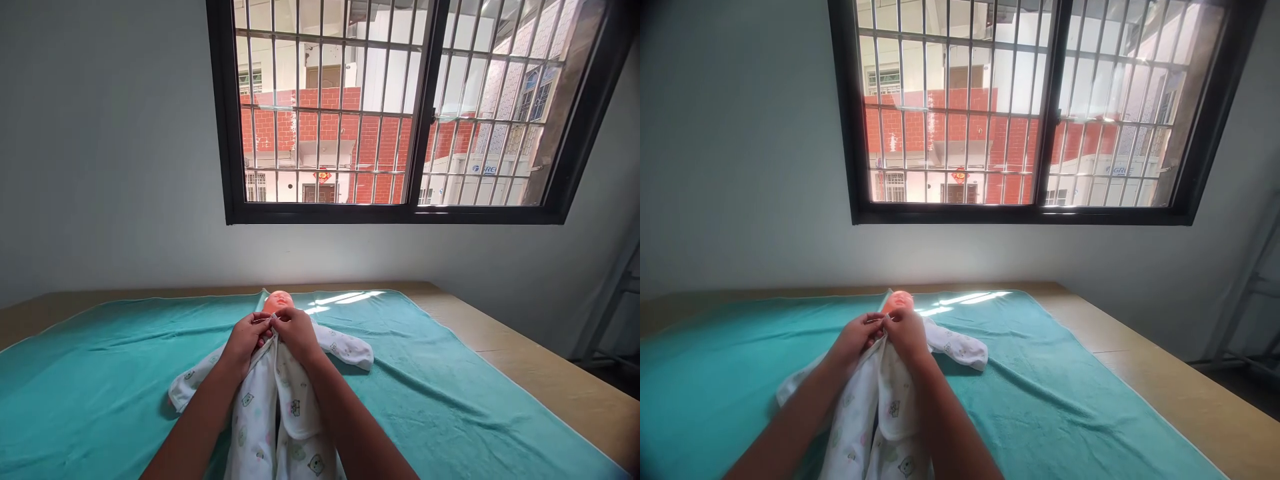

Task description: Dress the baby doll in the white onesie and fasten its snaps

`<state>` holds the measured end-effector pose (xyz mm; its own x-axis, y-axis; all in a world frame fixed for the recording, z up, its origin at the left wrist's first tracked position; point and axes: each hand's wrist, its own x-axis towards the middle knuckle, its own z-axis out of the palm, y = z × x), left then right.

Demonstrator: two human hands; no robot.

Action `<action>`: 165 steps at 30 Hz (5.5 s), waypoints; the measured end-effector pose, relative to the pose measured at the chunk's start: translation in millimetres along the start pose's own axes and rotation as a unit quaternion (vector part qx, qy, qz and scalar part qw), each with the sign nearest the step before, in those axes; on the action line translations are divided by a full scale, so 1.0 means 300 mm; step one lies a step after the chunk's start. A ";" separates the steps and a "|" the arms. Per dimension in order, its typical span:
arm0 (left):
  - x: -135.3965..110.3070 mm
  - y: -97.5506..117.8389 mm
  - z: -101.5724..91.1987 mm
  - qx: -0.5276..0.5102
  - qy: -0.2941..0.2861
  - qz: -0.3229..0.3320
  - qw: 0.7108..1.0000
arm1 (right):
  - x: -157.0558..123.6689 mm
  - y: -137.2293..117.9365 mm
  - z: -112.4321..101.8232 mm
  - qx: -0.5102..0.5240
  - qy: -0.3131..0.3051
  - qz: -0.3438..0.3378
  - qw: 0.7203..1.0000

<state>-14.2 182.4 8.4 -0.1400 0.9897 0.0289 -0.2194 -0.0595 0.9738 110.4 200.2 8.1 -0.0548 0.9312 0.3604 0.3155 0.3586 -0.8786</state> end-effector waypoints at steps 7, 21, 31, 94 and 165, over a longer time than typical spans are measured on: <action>-0.006 0.005 0.005 -0.033 -0.009 -0.021 0.999 | -0.035 -0.028 0.006 -0.164 0.019 -0.062 0.984; 0.004 0.004 -0.001 -0.067 0.023 -0.053 0.996 | -0.062 -0.024 0.015 -0.175 0.034 -0.110 0.978; -0.022 0.024 0.003 -0.067 0.005 -0.046 0.997 | -0.043 -0.002 -0.004 -0.049 0.003 -0.048 0.998; -0.019 -0.029 -0.038 -0.038 -0.067 0.031 0.997 | -0.022 0.020 -0.012 -0.077 -0.045 -0.011 0.996; -0.092 0.137 -0.080 0.301 -0.224 0.000 0.927 | -0.092 -0.164 -0.146 -0.340 -0.228 -0.013 0.912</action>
<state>-42.6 149.4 42.1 0.3055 0.9521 -0.0111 0.3784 -0.1107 0.9190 137.8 154.0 55.2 -0.4101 0.9091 0.0731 0.8151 0.4013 -0.4177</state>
